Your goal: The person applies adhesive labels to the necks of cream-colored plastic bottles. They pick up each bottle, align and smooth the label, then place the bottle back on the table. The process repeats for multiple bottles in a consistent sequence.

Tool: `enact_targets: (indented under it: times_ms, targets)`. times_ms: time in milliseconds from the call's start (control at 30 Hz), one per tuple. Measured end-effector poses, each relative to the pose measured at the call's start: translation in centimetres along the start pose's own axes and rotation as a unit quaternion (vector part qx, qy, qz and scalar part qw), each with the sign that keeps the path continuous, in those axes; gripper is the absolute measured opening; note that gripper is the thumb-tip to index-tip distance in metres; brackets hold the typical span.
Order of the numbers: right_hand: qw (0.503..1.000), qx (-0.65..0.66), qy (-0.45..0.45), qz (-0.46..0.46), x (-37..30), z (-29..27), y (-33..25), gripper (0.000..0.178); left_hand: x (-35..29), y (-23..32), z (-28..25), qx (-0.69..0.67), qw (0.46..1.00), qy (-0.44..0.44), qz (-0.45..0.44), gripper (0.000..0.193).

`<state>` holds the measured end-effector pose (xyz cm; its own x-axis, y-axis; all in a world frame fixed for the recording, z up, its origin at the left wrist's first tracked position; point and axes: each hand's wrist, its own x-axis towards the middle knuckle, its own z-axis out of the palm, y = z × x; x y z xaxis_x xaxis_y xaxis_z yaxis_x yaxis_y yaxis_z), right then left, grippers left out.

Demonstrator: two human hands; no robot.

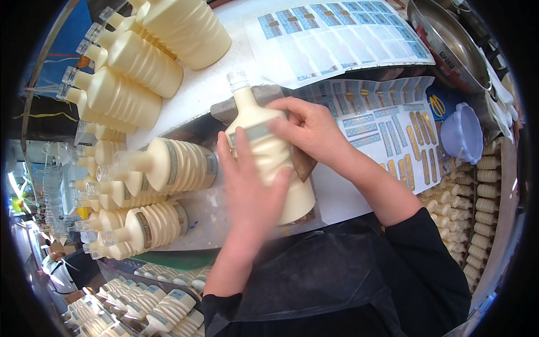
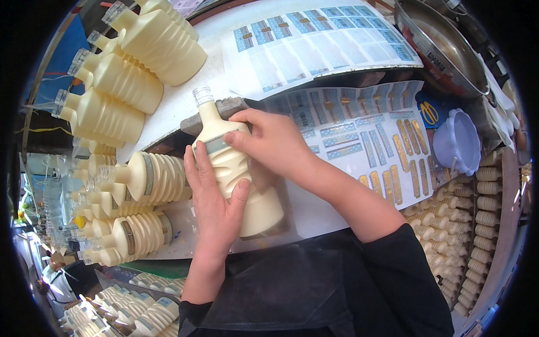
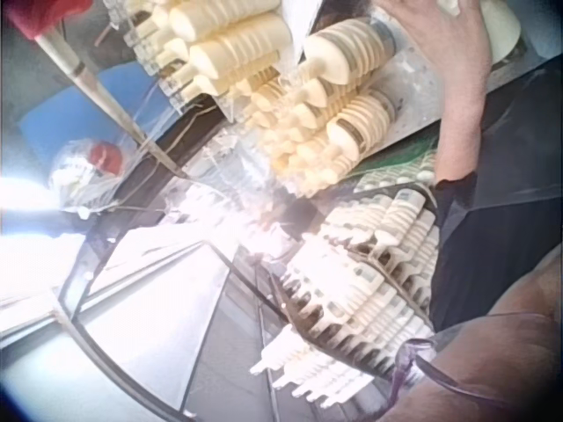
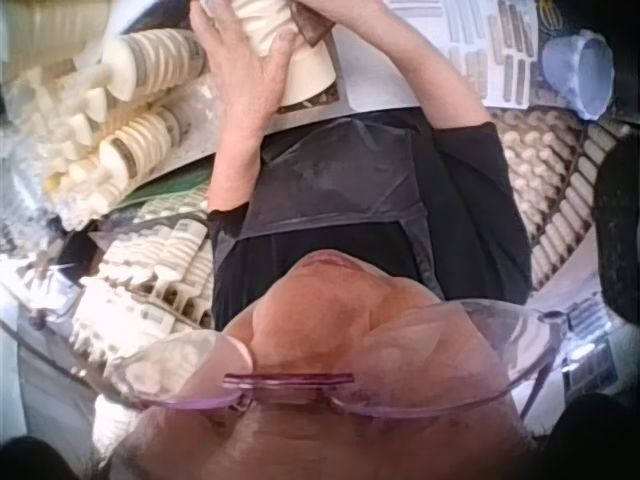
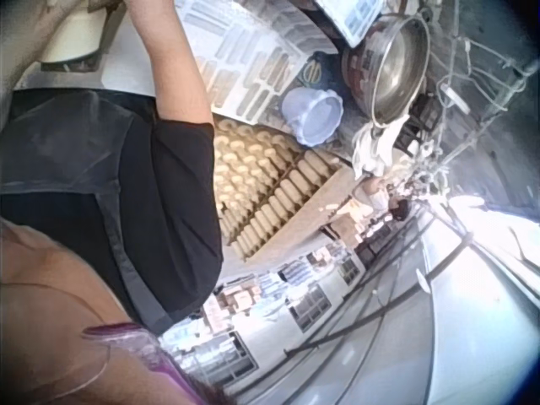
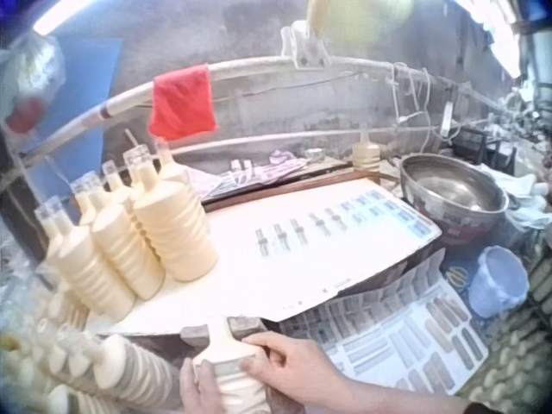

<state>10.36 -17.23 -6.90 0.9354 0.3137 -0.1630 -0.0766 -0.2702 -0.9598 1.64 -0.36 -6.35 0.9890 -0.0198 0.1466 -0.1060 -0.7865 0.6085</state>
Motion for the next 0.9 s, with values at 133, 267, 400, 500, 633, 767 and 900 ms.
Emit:
enact_targets:
  times_ms: [133, 267, 400, 500, 633, 767, 900]
  targets:
    - [0.986, 0.157, -0.027, -0.043, 0.6, -0.4, 2.8, 0.038, -0.1, 0.0, 0.3, 0.015, 1.0, 0.009, 0.006, 0.104]
    - [0.98, 0.192, -0.056, -0.009, 0.9, -0.5, 1.9, 0.04, -0.3, -0.6, 0.7, 0.009, 1.0, 0.015, -0.008, 0.11]
    - [0.989, 0.14, -0.049, -0.029, 0.7, 0.0, 1.5, 0.038, -0.2, -0.9, 0.7, -0.038, 0.999, 0.006, -0.035, 0.113]
    - [0.981, 0.18, -0.046, -0.059, 0.9, 0.0, 2.6, 0.036, -0.4, -1.1, 0.6, -0.08, 0.996, 0.008, -0.045, 0.109]
    - [0.983, 0.177, -0.056, -0.009, 0.7, -1.3, 1.6, 0.035, -0.6, -1.4, 0.8, -0.115, 0.992, 0.011, -0.057, 0.109]
    - [0.976, 0.218, 0.015, 0.007, -0.3, -3.7, 0.7, 0.036, -0.9, -1.5, 0.4, -0.058, 0.998, 0.032, -0.003, 0.109]
    - [0.958, 0.248, 0.119, -0.08, -1.8, -2.2, -0.3, 0.024, -0.6, -0.6, -0.1, -0.014, 1.0, -0.023, -0.002, 0.107]
